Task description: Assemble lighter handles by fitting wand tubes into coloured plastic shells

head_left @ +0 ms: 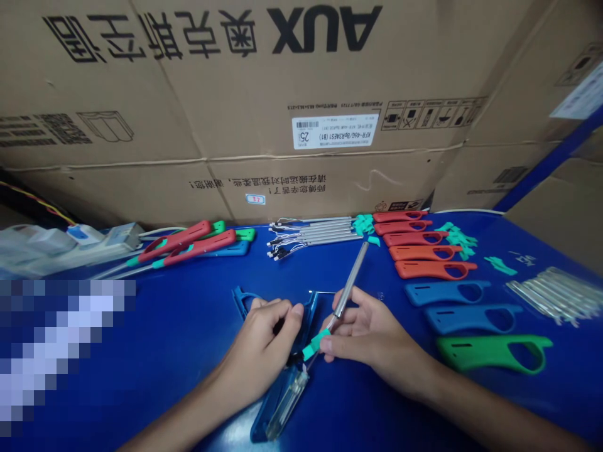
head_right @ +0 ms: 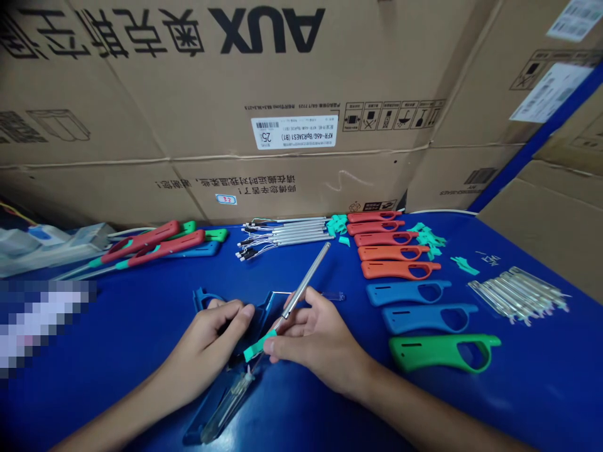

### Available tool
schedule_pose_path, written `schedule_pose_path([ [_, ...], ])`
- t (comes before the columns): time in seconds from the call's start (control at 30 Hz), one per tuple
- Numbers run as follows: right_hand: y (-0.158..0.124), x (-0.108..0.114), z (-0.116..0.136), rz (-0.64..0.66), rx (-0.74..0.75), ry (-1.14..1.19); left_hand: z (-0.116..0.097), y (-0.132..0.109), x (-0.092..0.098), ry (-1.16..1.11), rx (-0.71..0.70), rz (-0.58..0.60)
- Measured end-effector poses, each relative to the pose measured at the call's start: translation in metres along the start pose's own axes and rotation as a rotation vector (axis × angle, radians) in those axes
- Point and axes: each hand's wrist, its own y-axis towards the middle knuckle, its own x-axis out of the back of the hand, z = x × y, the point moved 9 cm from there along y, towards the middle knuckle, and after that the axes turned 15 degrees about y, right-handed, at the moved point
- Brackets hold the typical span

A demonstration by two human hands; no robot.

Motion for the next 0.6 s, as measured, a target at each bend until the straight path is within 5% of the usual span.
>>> schedule_pose_path([
  [0.6, 0.006, 0.009, 0.004, 0.002, 0.018, -0.033, 0.015, 0.008, 0.013, 0.172, 0.033, -0.059],
])
